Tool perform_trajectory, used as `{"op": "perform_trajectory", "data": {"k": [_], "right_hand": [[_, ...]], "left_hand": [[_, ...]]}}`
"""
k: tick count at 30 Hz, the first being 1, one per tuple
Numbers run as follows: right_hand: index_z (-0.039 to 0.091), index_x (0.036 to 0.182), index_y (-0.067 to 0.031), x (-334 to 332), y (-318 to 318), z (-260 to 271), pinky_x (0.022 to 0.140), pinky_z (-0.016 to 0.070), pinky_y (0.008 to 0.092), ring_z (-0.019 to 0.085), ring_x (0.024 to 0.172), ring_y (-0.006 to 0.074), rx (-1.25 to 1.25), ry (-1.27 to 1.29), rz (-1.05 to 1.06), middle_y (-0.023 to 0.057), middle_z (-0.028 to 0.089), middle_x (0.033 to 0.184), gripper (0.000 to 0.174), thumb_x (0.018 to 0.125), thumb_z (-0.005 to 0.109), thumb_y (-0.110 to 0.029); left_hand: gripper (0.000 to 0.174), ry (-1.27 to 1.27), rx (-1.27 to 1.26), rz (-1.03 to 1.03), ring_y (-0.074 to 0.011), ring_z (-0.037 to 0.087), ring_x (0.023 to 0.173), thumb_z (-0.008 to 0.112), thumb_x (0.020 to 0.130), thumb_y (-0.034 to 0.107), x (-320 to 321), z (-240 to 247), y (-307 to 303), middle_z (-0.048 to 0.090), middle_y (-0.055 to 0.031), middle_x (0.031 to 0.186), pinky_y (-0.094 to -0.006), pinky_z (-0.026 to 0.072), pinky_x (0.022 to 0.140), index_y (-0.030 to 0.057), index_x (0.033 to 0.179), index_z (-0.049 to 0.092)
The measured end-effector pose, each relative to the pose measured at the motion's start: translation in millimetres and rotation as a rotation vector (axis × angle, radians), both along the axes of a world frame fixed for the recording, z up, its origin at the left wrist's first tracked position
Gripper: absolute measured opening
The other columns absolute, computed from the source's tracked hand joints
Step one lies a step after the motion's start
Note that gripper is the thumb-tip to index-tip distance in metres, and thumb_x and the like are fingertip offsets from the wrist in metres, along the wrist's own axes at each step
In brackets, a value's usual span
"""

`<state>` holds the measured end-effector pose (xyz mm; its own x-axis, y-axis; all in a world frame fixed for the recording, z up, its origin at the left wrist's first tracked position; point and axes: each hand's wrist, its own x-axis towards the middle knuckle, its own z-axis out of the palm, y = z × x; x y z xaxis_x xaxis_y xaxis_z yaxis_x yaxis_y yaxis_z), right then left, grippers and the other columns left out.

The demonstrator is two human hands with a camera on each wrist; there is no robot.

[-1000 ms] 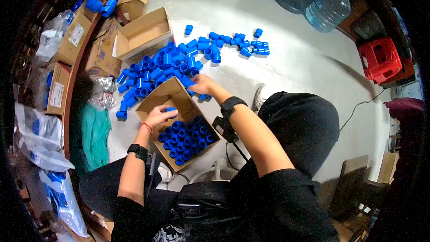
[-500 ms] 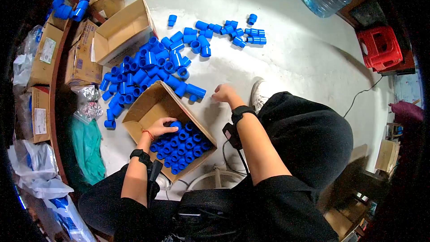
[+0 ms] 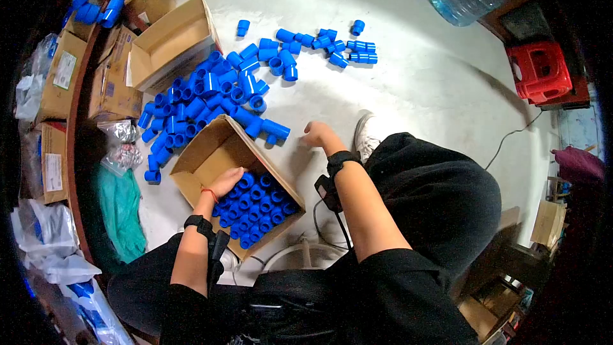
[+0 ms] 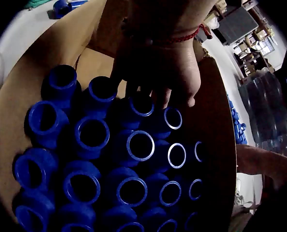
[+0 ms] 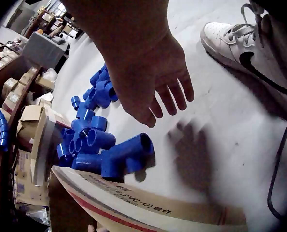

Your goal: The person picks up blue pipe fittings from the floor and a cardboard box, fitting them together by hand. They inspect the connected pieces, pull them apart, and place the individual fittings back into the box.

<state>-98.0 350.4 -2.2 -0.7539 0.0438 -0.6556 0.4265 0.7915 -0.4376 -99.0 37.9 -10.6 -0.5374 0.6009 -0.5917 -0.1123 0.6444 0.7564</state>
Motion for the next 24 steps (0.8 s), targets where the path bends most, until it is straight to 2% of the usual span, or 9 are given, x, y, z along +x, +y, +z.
{"op": "perform_trajectory", "data": {"k": [2, 5, 9, 12, 14, 18, 21, 23, 24], "right_hand": [[0.055, 0.099, -0.0023, 0, 4, -1, 0.077, 0.0423, 0.0328, 0.054, 0.089, 0.0283, 0.029, 0.009, 0.025, 0.0170, 0.057, 0.094, 0.045, 0.064, 0.060, -0.028], [0.054, 0.100, -0.0023, -5, 15, 3, 0.077, 0.0423, 0.0338, 0.053, 0.089, 0.0296, 0.083, 0.016, 0.078, 0.0174, 0.057, 0.095, 0.045, 0.063, 0.061, -0.028], [0.054, 0.099, -0.0020, -20, 34, -4, 0.077, 0.0421, 0.0350, 0.052, 0.091, 0.0313, 0.162, 0.002, 0.158, 0.0186, 0.056, 0.096, 0.044, 0.062, 0.062, -0.026], [0.052, 0.099, -0.0016, -30, 43, -3, 0.077, 0.0419, 0.0362, 0.052, 0.091, 0.0320, 0.197, 0.057, 0.133, 0.0194, 0.055, 0.095, 0.044, 0.062, 0.062, -0.022], [0.048, 0.103, -0.0024, -34, 45, -9, 0.078, 0.0422, 0.0369, 0.051, 0.091, 0.0321, 0.274, 0.193, 0.134, 0.0187, 0.054, 0.096, 0.048, 0.061, 0.063, -0.019], [0.038, 0.111, -0.0059, -58, 37, 1, 0.077, 0.0436, 0.0381, 0.050, 0.092, 0.0315, 0.387, 0.342, 0.090, 0.0161, 0.048, 0.101, 0.059, 0.059, 0.065, -0.014], [0.034, 0.115, -0.0087, -82, 20, 21, 0.076, 0.0448, 0.0387, 0.048, 0.095, 0.0311, 0.362, 0.346, 0.014, 0.0140, 0.045, 0.104, 0.065, 0.058, 0.066, -0.012], [0.034, 0.115, -0.0094, -94, 14, 18, 0.075, 0.0457, 0.0390, 0.047, 0.097, 0.0304, 0.367, 0.406, 0.016, 0.0132, 0.044, 0.105, 0.066, 0.057, 0.067, -0.014], [0.034, 0.115, -0.0093, -101, 12, 13, 0.074, 0.0459, 0.0389, 0.047, 0.097, 0.0303, 0.381, 0.414, 0.016, 0.0131, 0.044, 0.105, 0.066, 0.057, 0.067, -0.015]], "left_hand": [[0.057, -0.022, -0.031, 0.021, -0.0240, 0.047, 0.101, 0.029, 0.086, 0.044, 1, 4, 5, 0.052, -0.0170, 0.107, -0.0306, 0.0340, 0.087, -0.0059, 0.107, 0.046], [0.057, 0.000, -0.042, 0.079, -0.0251, 0.047, 0.101, 0.030, 0.086, 0.044, 4, -4, 7, 0.052, -0.0174, 0.107, -0.0316, 0.0348, 0.086, -0.0069, 0.105, 0.047], [0.051, 0.049, -0.085, 0.065, -0.0280, 0.048, 0.099, 0.033, 0.086, 0.040, 6, 11, 13, 0.053, -0.0187, 0.104, -0.0310, 0.0362, 0.084, -0.0052, 0.104, 0.048], [0.045, 0.121, -0.061, 0.067, -0.0302, 0.050, 0.094, 0.034, 0.086, 0.036, 8, 9, 13, 0.054, -0.0198, 0.098, -0.0324, 0.0377, 0.080, -0.0039, 0.099, 0.050], [0.043, 0.204, 0.012, 0.123, -0.0317, 0.050, 0.090, 0.034, 0.086, 0.034, 14, -3, 12, 0.054, -0.0205, 0.095, -0.0339, 0.0381, 0.077, -0.0043, 0.096, 0.049], [0.041, 0.179, -0.041, 0.160, -0.0329, 0.049, 0.089, 0.034, 0.087, 0.033, 13, -2, 12, 0.053, -0.0208, 0.093, -0.0345, 0.0379, 0.078, -0.0038, 0.095, 0.050], [0.040, 0.220, -0.063, 0.210, -0.0337, 0.049, 0.090, 0.033, 0.087, 0.031, 13, 0, 10, 0.053, -0.0211, 0.094, -0.0348, 0.0378, 0.079, -0.0031, 0.096, 0.051], [0.040, 0.159, -0.063, 0.320, -0.0292, 0.049, 0.095, 0.031, 0.088, 0.030, 18, -7, 4, 0.053, -0.0182, 0.100, -0.0318, 0.0367, 0.083, -0.0025, 0.100, 0.051], [0.041, 0.123, -0.052, 0.347, -0.0277, 0.049, 0.097, 0.031, 0.088, 0.030, 17, 6, 8, 0.053, -0.0174, 0.101, -0.0312, 0.0362, 0.084, -0.0025, 0.101, 0.051]]}}
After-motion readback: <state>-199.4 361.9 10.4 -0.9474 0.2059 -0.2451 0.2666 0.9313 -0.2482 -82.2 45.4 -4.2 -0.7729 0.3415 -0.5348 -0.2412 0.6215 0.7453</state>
